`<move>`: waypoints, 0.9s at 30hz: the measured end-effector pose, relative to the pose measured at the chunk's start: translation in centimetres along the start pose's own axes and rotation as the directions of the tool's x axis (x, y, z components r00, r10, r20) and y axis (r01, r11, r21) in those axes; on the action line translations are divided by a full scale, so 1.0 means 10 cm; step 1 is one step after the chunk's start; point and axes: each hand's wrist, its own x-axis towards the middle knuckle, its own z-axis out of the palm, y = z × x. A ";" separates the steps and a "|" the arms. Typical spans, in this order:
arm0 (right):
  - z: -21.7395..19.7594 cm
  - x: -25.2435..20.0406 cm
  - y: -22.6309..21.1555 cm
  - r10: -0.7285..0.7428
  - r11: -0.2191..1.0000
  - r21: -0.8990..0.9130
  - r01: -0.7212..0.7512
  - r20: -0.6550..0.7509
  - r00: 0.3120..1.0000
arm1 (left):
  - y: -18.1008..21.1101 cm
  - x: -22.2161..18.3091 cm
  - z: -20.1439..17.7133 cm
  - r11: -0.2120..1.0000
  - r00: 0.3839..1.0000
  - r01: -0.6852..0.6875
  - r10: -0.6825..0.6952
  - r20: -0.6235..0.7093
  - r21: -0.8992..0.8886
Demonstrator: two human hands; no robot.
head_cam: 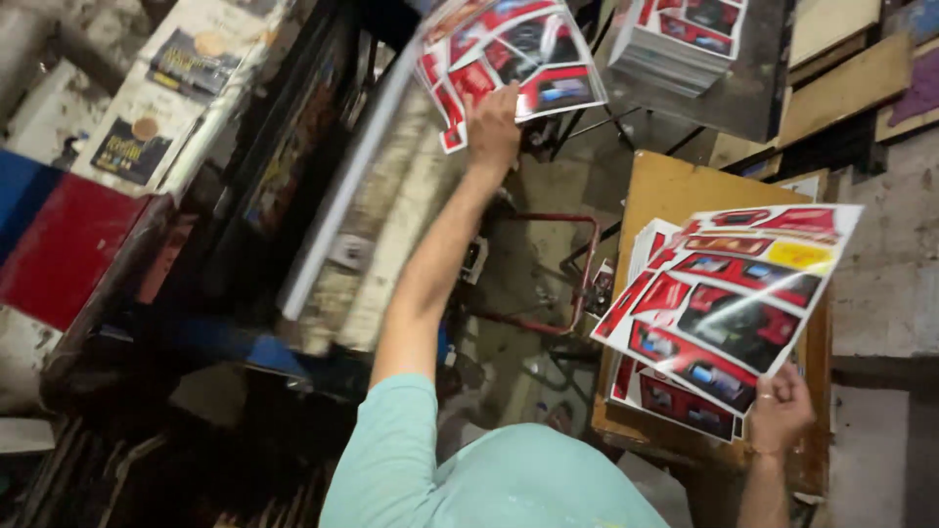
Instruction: Feeding sheets into a large industrial printing or laminating machine and stacking the finished prints.
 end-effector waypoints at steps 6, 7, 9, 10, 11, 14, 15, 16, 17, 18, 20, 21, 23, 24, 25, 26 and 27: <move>-0.25 -0.50 2.14 0.223 0.974 0.012 -0.224 0.053 0.973 | 0.75 0.02 -0.29 0.989 0.974 -0.045 0.011 0.224 0.144; -0.14 -0.58 2.20 0.226 0.974 0.016 -0.227 0.048 0.973 | 0.93 -0.18 -0.31 0.988 0.974 -0.051 0.018 0.227 0.142; 0.07 -0.72 2.31 0.408 0.908 0.049 -0.415 0.115 0.906 | 1.27 -0.60 -0.33 0.970 0.966 -0.217 0.197 0.167 0.108; 0.11 -0.77 2.31 0.408 0.908 0.049 -0.415 0.115 0.906 | 1.41 -1.06 -0.32 0.970 0.966 -0.216 0.197 0.167 0.108; 0.17 -0.84 2.31 0.374 0.927 -0.028 -0.374 0.128 0.918 | 1.53 -1.51 -0.32 0.966 0.916 -0.260 0.244 0.318 0.007; 0.24 -0.90 2.13 0.368 0.927 0.009 -0.375 0.178 0.913 | 1.43 -3.42 0.06 0.949 0.710 0.240 -0.027 0.703 -0.206; 0.24 -0.91 2.03 0.389 0.902 0.114 -0.417 0.208 0.897 | 1.42 -4.10 0.31 0.691 0.379 0.711 -0.222 0.898 -0.129; 0.24 -0.95 2.06 0.396 0.898 0.122 -0.424 0.202 0.896 | 1.55 -4.47 0.20 0.698 0.375 0.705 -0.218 0.901 -0.125; 0.20 -0.94 2.09 0.410 0.876 0.169 -0.452 0.233 0.882 | 1.70 -4.83 0.14 0.222 0.150 0.972 -0.320 0.935 -0.080; 0.19 -0.94 2.12 0.422 0.850 0.216 -0.480 0.264 0.867 | 1.82 -5.18 0.07 -0.320 -0.102 0.947 -0.289 0.952 0.004; 0.24 -0.84 2.13 0.449 0.822 0.243 -0.515 0.278 0.849 | 2.09 -4.95 -0.10 -0.420 -0.064 0.905 -0.292 0.954 -0.067; 0.22 -0.87 2.13 0.481 0.791 0.250 -0.559 0.311 0.820 | 2.25 -4.93 -0.26 -0.532 -0.042 0.836 -0.309 0.950 -0.136; 0.16 -0.87 2.14 0.508 0.766 0.251 -0.591 0.326 0.797 | 2.31 -4.90 -0.04 -0.434 0.001 0.878 -0.423 0.906 -0.203; 0.15 -0.87 2.14 0.530 0.742 0.257 -0.619 0.340 0.777 | 2.31 -4.88 0.06 -0.322 0.056 0.910 -0.526 0.849 -0.259; 0.15 -0.82 1.93 0.528 0.745 0.246 -0.620 0.351 0.773 | 2.42 -4.68 0.07 -0.331 0.051 0.906 -0.534 0.844 -0.265; 0.17 -0.79 1.72 0.568 0.692 0.265 -0.672 0.374 0.733 | 2.50 -4.47 0.06 -0.213 0.146 0.931 -0.525 0.839 -0.296; 0.18 -0.73 1.51 0.603 0.639 0.272 -0.720 0.405 0.687 | 2.59 -4.28 0.06 -0.100 0.236 0.939 -0.511 0.827 -0.330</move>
